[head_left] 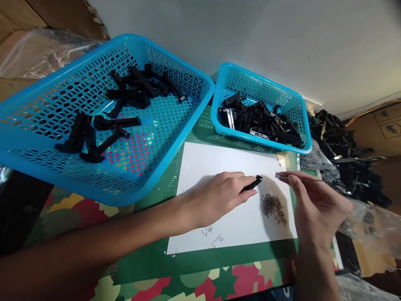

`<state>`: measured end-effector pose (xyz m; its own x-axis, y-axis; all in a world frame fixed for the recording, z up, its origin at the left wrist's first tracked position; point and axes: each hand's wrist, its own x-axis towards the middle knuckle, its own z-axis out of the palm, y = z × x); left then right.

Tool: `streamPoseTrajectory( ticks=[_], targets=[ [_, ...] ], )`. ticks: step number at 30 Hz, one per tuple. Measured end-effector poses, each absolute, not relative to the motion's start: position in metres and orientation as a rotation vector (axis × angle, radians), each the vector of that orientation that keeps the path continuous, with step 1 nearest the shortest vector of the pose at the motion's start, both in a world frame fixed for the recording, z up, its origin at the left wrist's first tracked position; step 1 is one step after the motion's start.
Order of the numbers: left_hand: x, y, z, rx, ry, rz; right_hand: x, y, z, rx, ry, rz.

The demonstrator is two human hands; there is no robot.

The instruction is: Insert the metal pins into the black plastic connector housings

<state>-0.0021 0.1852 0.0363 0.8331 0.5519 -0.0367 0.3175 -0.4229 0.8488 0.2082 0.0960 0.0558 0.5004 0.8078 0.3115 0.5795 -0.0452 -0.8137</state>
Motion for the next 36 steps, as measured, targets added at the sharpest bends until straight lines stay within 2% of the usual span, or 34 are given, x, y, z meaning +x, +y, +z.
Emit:
streamPoseTrajectory(
  ticks=[6,15,21,31,36],
  targets=[
    [-0.003,0.184,0.038,2.054,0.631,0.328,0.197,0.098,0.042,-1.713,-0.974,0.582],
    [-0.003,0.183,0.038,2.055,0.632,0.356,0.196,0.095,0.037,-1.759,-1.022,0.480],
    [-0.004,0.183,0.039,2.067,0.629,0.330,0.201,0.096,0.035,-1.798,-1.088,0.602],
    [-0.003,0.183,0.039,2.010,0.674,0.377,0.200,0.097,0.036,-1.746,-1.157,0.550],
    [-0.006,0.186,0.047,1.812,0.655,0.505,0.206,0.099,0.043,-1.758,-1.552,0.540]
  ],
)
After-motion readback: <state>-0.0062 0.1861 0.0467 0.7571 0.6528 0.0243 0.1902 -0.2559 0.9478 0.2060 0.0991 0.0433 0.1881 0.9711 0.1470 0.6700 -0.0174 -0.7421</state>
